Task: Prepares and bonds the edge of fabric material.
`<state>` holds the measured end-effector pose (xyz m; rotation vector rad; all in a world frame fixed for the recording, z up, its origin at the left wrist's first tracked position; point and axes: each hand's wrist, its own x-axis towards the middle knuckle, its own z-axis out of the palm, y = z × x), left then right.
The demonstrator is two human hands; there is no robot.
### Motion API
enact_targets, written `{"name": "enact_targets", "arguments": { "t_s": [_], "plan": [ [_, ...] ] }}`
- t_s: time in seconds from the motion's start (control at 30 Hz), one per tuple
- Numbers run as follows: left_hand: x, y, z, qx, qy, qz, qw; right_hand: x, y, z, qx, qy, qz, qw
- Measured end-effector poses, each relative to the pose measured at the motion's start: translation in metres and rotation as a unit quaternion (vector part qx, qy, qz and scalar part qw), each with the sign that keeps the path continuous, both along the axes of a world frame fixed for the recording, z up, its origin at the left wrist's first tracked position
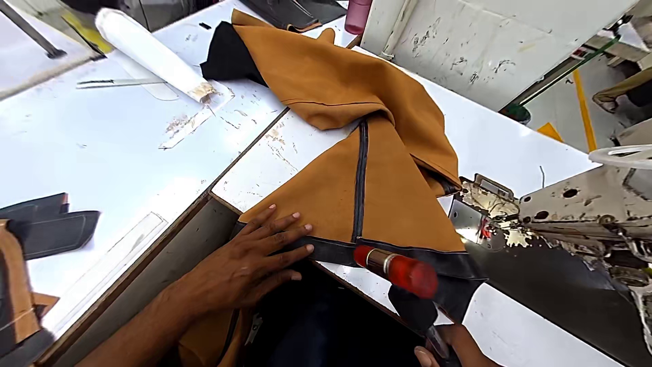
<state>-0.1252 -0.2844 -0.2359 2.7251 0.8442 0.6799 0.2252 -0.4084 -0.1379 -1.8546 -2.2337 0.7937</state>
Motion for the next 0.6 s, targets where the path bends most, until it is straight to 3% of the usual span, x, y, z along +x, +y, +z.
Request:
{"name": "enact_targets", "arguments": {
  "t_s": [0.13,0.27,0.37,0.5,0.6],
  "plan": [
    [0.001,0.001,0.002,-0.009,-0.034,0.022,0.999,-0.014,0.016,-0.001,-0.066,-0.082,0.026,0.994],
    [0.001,0.004,0.007,-0.014,-0.057,0.046,0.997,-0.025,0.019,-0.004,-0.012,-0.03,0.046,0.998],
    [0.0,0.006,0.008,-0.019,-0.06,0.044,0.997,-0.032,0.028,-0.006,-0.065,-0.063,0.057,0.994],
    [-0.001,0.011,0.011,-0.029,-0.056,0.039,0.997,-0.049,0.032,-0.006,-0.009,-0.023,0.061,0.998],
    [-0.001,0.01,0.012,-0.036,-0.06,0.036,0.997,-0.061,0.036,-0.007,-0.055,-0.059,0.068,0.994]
  ]
}}
